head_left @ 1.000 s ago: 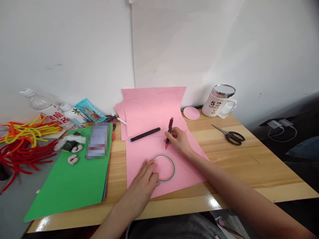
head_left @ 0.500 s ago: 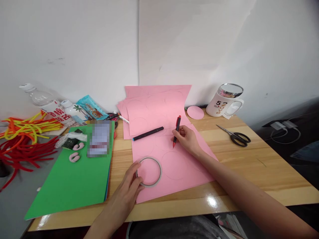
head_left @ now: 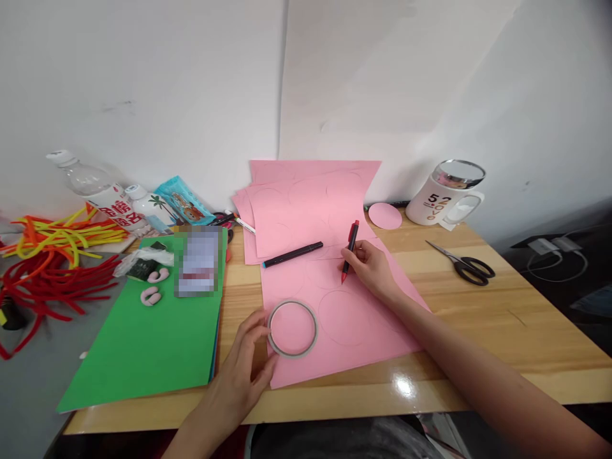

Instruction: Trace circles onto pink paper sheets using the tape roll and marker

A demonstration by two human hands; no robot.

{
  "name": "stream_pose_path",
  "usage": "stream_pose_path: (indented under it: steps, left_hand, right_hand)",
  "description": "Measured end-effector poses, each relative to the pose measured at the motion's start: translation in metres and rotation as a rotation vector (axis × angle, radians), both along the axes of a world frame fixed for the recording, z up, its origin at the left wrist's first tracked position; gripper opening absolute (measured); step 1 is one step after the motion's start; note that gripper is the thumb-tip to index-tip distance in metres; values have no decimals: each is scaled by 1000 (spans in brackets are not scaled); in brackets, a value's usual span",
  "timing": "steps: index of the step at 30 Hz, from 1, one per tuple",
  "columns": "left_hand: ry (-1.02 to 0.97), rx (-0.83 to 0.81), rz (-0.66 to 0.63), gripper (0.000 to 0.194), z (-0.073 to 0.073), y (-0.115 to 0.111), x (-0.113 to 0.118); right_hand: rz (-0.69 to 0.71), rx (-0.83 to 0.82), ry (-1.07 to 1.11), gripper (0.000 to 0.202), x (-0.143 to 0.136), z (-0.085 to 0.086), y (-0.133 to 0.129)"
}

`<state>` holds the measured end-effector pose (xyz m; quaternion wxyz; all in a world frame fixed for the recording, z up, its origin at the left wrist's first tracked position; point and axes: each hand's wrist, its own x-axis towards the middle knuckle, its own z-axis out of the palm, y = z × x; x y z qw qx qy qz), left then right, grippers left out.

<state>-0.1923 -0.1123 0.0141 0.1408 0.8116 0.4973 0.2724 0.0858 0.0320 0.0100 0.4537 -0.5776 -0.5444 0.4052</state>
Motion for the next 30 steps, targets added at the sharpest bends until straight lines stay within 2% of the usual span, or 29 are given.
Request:
stream_pose_path:
  steps: [5,10,16,22,27,30]
  left_hand:
    - [-50,181,-27,15,11,2,4]
    - [115,278,-212,11,23,10,19]
    - [280,272,-263,10,17,10,28]
    - [267,282,-275,17,11,6,24]
    - [235,277,-271,8,14,10,27]
    - [234,278,-244,17,15,16,30]
  right_hand:
    - [-52,21,-80,32,1,1,0]
    - [-31,6,-44,33,2,3,-1]
    - [-51,18,-59,39,3,-1,0]
    - [-42,29,-26,41,3,-1,0]
    - [-41,17,-6,40,3,0,0]
    - [-33,12,0,37,3,1,-1]
